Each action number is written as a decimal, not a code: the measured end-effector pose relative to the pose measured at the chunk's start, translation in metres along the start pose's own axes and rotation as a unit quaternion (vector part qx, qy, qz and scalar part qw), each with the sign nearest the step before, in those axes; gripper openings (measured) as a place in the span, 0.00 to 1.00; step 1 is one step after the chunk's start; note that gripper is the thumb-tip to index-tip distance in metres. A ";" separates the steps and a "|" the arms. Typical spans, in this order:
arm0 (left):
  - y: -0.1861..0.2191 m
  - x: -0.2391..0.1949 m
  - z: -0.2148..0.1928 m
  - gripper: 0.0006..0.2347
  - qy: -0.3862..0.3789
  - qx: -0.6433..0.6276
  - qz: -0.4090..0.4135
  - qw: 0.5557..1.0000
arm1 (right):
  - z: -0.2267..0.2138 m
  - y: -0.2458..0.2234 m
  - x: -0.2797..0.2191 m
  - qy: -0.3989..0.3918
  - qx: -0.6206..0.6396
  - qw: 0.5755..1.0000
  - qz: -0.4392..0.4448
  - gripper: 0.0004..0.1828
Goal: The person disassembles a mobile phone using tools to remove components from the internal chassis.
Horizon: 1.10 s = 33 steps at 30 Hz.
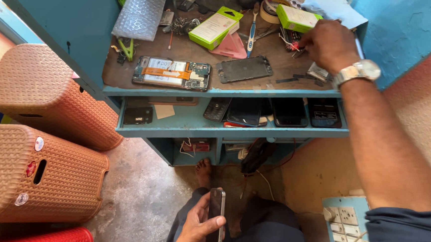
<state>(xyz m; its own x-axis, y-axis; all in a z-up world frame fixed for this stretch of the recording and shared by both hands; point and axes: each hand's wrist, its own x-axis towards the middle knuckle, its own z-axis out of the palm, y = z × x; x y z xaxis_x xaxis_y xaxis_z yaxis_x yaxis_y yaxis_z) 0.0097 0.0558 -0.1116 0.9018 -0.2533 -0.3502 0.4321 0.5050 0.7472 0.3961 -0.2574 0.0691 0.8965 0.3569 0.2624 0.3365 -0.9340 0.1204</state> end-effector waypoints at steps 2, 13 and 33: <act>-0.001 0.003 0.000 0.41 0.015 -0.014 -0.041 0.999 | -0.005 0.009 -0.008 0.018 -0.017 0.999 -0.048 0.09; -0.003 0.003 0.001 0.41 0.017 0.004 -0.014 1.000 | -0.010 0.010 -0.012 -0.014 -0.178 0.979 -0.094 0.07; 0.007 -0.002 0.014 0.43 0.053 0.118 -0.022 0.991 | -0.048 -0.002 -0.029 -0.020 -0.261 0.935 -0.238 0.10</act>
<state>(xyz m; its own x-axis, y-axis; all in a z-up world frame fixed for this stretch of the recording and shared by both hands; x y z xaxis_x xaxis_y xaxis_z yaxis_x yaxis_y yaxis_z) 0.0112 0.0482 -0.0977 0.8836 -0.1773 -0.4334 0.4676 0.2850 0.8367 0.3558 -0.2652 0.1076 0.6947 0.7189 0.0253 0.5230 -0.5290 0.6683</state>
